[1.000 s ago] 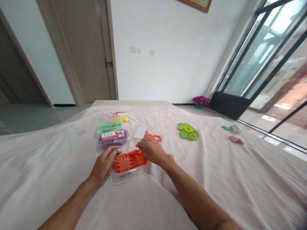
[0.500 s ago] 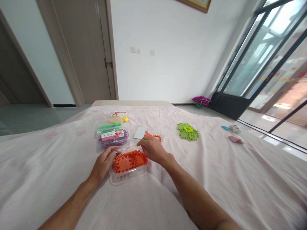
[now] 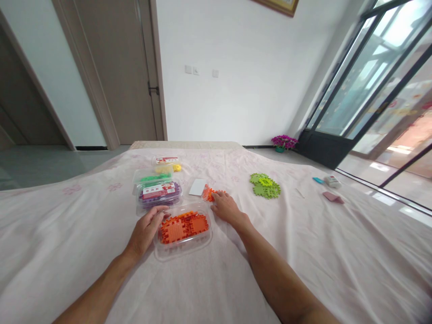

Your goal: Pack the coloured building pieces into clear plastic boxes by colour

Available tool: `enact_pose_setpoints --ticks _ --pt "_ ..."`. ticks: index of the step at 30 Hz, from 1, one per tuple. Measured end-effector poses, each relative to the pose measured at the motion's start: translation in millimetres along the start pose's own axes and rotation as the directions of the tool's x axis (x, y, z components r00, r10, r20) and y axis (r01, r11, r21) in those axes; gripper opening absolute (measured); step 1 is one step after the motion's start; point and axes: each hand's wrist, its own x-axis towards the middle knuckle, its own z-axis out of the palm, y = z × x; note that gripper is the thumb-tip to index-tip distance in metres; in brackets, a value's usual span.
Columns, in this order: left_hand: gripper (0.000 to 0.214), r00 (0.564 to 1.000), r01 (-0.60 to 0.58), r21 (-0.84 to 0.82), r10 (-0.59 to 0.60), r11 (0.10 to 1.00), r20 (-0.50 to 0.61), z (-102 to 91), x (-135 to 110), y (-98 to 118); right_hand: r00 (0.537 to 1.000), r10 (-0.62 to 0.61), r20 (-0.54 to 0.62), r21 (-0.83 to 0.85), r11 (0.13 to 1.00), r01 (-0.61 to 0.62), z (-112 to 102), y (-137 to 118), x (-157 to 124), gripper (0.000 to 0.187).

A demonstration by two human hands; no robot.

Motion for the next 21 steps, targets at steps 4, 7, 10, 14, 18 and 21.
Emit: enact_pose_setpoints --ticks 4,7,10,14,18,21 --pt "0.046 1.000 -0.003 0.005 0.003 1.000 -0.004 -0.2 -1 1 1.000 0.022 -0.016 -0.022 1.000 -0.022 -4 -1 -1 0.028" --pt "0.045 1.000 -0.002 0.002 0.002 1.000 -0.003 -0.6 -1 -1 0.999 0.020 -0.041 -0.005 1.000 -0.020 -6 -1 -2 0.023" --pt "0.044 1.000 -0.007 0.014 0.007 1.000 -0.004 -1.0 0 -3 0.998 0.001 -0.063 0.016 1.000 0.000 -5 -3 -2 0.023" --pt "0.042 1.000 -0.019 0.032 0.019 0.999 -0.003 -1.2 0 -4 0.996 -0.056 -0.074 0.039 0.998 0.059 -3 -7 -4 0.021" --pt "0.040 0.999 -0.028 0.042 0.029 0.999 -0.019 -0.8 1 -5 0.987 -0.126 -0.099 0.082 0.988 0.134 -2 -12 -5 0.021" --pt "0.036 0.998 -0.014 0.057 0.017 0.998 -0.057 -1.0 1 -7 0.979 -0.153 -0.132 0.118 0.979 0.168 -1 -14 -4 0.022"
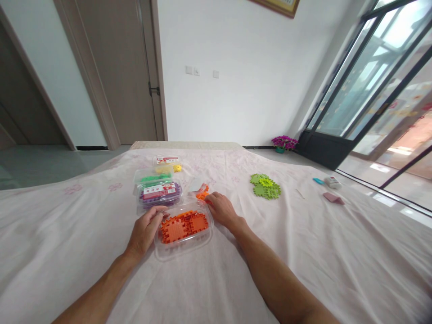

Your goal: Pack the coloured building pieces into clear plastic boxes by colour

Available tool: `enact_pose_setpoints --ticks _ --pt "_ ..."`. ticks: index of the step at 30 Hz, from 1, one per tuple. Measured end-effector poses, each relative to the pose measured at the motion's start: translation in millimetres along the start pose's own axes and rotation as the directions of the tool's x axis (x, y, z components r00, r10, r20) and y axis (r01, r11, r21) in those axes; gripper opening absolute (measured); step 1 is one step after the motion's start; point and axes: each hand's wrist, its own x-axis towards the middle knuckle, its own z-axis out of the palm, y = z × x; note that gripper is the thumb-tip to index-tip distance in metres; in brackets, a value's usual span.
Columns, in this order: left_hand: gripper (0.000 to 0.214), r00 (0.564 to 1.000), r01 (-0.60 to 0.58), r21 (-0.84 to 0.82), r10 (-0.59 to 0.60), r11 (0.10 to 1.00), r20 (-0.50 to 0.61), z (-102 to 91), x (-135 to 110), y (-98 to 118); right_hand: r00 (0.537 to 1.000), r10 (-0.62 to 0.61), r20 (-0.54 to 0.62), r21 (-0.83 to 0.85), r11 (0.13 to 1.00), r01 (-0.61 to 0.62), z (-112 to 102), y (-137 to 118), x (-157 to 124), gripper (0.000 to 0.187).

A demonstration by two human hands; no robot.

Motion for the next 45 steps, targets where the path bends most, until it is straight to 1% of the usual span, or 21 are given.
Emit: enact_pose_setpoints --ticks 4,6,8,10,12,14,16,17,19,21,23,26,29,31,34,37,39,41,43,45 --pt "0.033 0.997 0.000 0.059 0.005 0.998 -0.075 -2.6 2 -3 0.996 0.012 -0.086 0.113 0.994 -0.003 2 -1 2 0.024" --pt "0.034 0.993 -0.005 0.090 0.015 0.996 -0.113 -4.5 3 -4 0.985 0.041 -0.170 0.211 0.977 -0.004 3 0 2 0.024" --pt "0.035 0.990 -0.002 0.107 0.017 0.994 -0.140 -5.9 5 -5 0.963 0.099 -0.252 0.317 0.948 -0.015 4 1 3 0.023" --pt "0.036 0.989 -0.002 0.110 0.018 0.994 -0.149 -6.6 6 -7 0.941 0.174 -0.291 0.426 0.904 -0.036 6 1 4 0.021" --pt "0.036 0.989 -0.003 0.096 0.018 0.995 -0.147 -6.7 6 -8 0.926 0.233 -0.297 0.542 0.839 -0.038 8 1 6 0.020" --pt "0.036 0.990 -0.004 0.085 0.016 0.996 -0.139 -6.6 7 -8 0.916 0.267 -0.300 0.652 0.758 -0.007 11 -1 7 0.018" --pt "0.037 0.991 -0.006 0.080 0.017 0.997 -0.131 -6.5 7 -9 0.904 0.284 -0.321 0.712 0.702 0.032 13 -5 8 0.017" --pt "0.037 0.992 -0.007 0.076 0.017 0.997 -0.126 -6.5 7 -10 0.899 0.281 -0.336 0.718 0.694 0.052 13 -8 8 0.017" --pt "0.038 0.993 -0.007 0.055 0.013 0.998 -0.113 -6.5 7 -11 0.896 0.238 -0.375 0.690 0.717 0.098 12 -15 5 0.016" --pt "0.039 0.995 -0.004 0.035 0.008 0.999 -0.102 -6.5 7 -11 0.901 0.147 -0.409 0.619 0.770 0.155 10 -21 1 0.013" --pt "0.039 0.995 -0.006 0.029 0.009 1.000 -0.098 -6.6 7 -11 0.908 0.036 -0.417 0.535 0.817 0.214 7 -27 -4 0.013" --pt "0.039 0.995 -0.012 0.041 0.017 0.999 -0.102 -6.8 6 -9 0.925 -0.118 -0.362 0.432 0.858 0.278 4 -33 -10 0.015" --pt "0.038 0.995 -0.011 0.049 0.016 0.999 -0.102 -6.9 6 -9 0.927 -0.209 -0.310 0.367 0.874 0.319 4 -34 -13 0.018" --pt "0.037 0.994 -0.006 0.050 0.011 0.999 -0.105 -6.8 6 -9 0.916 -0.232 -0.328 0.349 0.871 0.346 5 -34 -13 0.018" --pt "0.038 0.994 -0.005 0.051 0.011 0.999 -0.113 -6.4 7 -12 0.888 -0.238 -0.393 0.354 0.852 0.385 6 -34 -12 0.018" --pt "0.039 0.993 -0.011 0.052 0.017 0.999 -0.113 -6.3 8 -14 0.869 -0.247 -0.428 0.381 0.823 0.421 7 -33 -10 0.028" --pt "0.039 0.994 -0.012 0.052 0.018 0.999 -0.107 -6.4 8 -14 0.870 -0.258 -0.419 0.400 0.809 0.432 9 -31 -9 0.037" --pt "0.039 0.994 -0.016 0.053 0.021 0.998 -0.103 -6.7 8 -14 0.878 -0.248 -0.410 0.412 0.808 0.421 10 -29 -9 0.041" --pt "0.039 0.994 -0.018 0.062 0.025 0.998 -0.104 -6.9 8 -13 0.882 -0.222 -0.416 0.413 0.818 0.400 9 -28 -9 0.040" --pt "0.040 0.994 -0.020 0.071 0.027 0.997 -0.106 -6.9 8 -12 0.880 -0.225 -0.419 0.400 0.824 0.401 6 -30 -10 0.034"
